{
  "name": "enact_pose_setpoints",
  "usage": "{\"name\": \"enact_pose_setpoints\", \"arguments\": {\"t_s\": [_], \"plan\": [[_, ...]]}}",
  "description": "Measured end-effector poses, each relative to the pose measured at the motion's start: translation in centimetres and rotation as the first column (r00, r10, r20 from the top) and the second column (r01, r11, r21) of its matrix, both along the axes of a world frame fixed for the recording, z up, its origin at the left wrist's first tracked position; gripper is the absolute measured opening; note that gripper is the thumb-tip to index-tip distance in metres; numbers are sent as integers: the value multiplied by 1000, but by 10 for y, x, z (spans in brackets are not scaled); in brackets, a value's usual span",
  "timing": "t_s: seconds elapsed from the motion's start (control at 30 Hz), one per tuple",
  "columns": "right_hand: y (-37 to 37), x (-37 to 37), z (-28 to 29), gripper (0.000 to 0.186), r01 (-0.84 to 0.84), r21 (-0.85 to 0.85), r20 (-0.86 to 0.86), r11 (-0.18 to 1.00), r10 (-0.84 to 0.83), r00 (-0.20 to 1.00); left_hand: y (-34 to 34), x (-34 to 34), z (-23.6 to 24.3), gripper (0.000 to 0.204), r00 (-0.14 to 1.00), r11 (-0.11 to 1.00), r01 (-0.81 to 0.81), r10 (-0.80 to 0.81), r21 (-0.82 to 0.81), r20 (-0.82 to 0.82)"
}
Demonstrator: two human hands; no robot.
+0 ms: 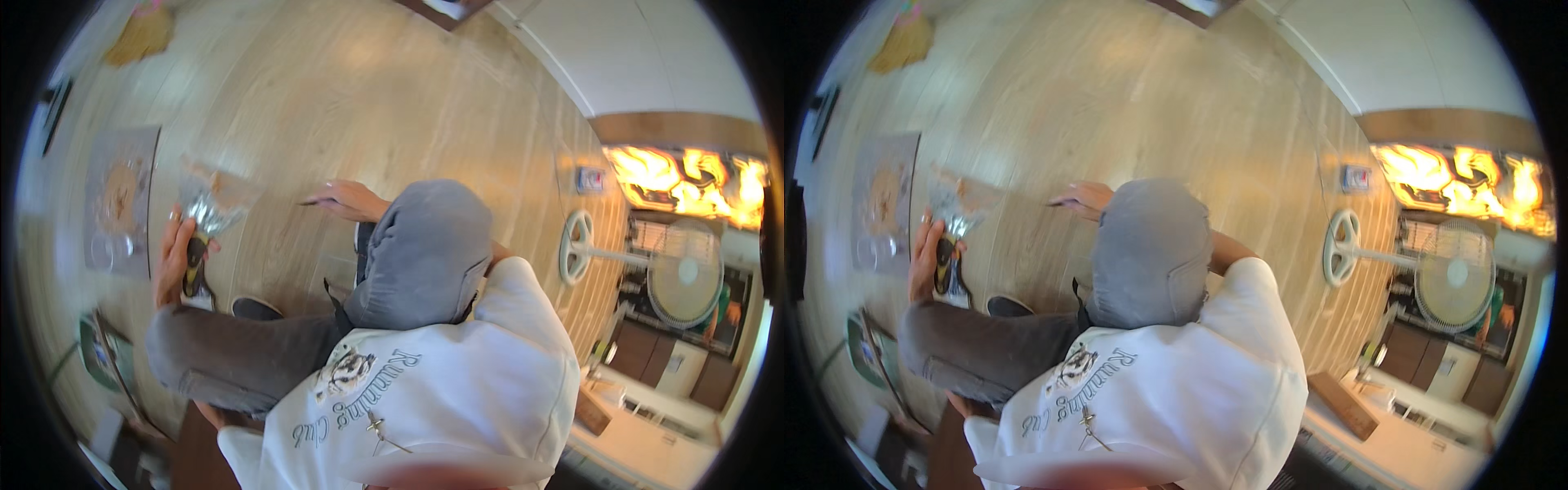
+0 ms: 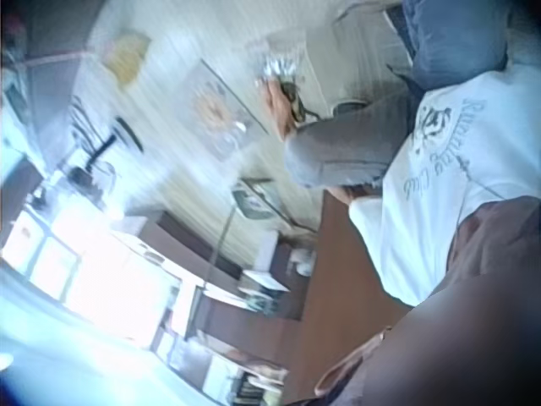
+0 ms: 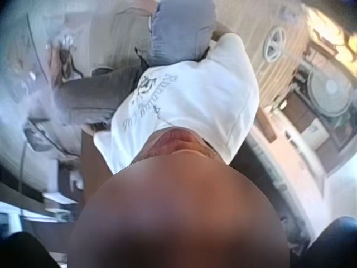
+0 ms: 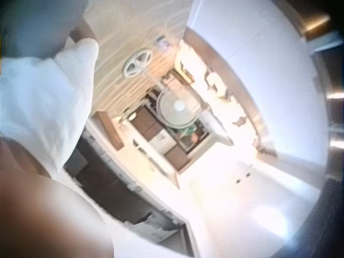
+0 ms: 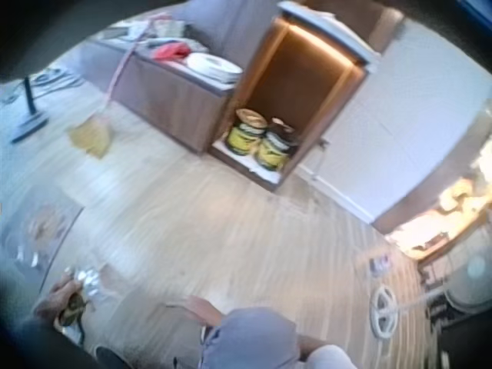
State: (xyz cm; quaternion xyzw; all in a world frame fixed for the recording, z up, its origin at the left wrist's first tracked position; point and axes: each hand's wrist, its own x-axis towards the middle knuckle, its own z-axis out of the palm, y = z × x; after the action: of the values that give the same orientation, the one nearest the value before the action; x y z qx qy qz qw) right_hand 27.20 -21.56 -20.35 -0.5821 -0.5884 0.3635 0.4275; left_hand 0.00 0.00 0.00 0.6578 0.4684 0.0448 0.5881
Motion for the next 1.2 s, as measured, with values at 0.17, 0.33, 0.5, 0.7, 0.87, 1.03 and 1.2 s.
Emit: {"name": "enact_pose_setpoints", "arguments": {"t_s": [0.17,0.33,0.5,0.7,0.87,1.03,1.2], "plan": [[-79,93,113,35,200,38,-255,979,-184,949,-107,70,-101,51,977,947,102,-37,-305,212],[-70,70,134,48,-77,455,365,887,-107,925,-94,97,-119,45,937,945,234,-156,-230,311],[-88,52,123,60,-54,473,684,880,-327,653,-92,123,-122,38,886,938,306,-218,-164,410],[-91,23,102,56,184,483,675,856,-497,545,-65,110,-118,35,806,911,413,-361,-8,469],[-139,0,57,34,681,81,473,728,-629,617,-38,113,-99,34,777,895,446,-382,-9,500],[-131,-11,28,33,721,-459,-589,519,-785,190,-23,109,-85,25,807,928,373,-314,-19,499],[-150,-46,97,33,746,-340,-516,573,-777,361,-51,101,-109,26,811,909,376,-229,-179,539]]}}
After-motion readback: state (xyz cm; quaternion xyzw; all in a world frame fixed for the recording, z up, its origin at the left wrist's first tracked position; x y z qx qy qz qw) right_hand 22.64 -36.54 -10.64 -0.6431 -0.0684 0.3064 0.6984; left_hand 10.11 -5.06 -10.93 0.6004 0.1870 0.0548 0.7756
